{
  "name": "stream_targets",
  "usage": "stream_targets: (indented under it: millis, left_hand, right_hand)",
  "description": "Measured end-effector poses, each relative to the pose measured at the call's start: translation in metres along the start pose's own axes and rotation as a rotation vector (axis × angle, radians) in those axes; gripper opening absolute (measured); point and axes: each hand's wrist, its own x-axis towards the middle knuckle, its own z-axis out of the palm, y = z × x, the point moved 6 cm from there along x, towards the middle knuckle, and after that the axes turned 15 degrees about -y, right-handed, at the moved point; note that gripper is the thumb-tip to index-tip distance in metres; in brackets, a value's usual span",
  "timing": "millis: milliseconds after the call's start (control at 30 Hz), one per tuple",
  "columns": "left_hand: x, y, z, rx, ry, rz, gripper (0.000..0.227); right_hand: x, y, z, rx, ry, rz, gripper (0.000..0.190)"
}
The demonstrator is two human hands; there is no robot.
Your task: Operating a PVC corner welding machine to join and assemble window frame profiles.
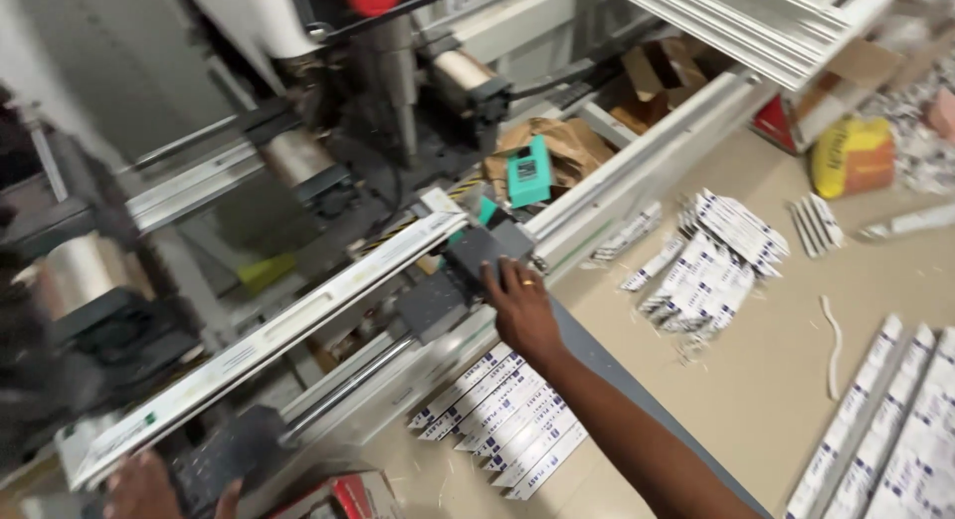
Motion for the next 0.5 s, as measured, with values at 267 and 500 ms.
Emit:
stream_targets:
  millis: [267, 500]
  left_hand:
    - [0.029, 0.104, -0.091, 0.047, -0.108, -0.202, 0.113]
    - [0.028, 0.129, -0.109, 0.057, -0.042, -0.211, 0.105]
  right_hand:
    - [0.003, -0.001, -0.003, -0.07, -0.055, 0.043, 0.071]
    - [0.002, -0.003, -0.007, -0.056, -0.056, 0.012, 0.075]
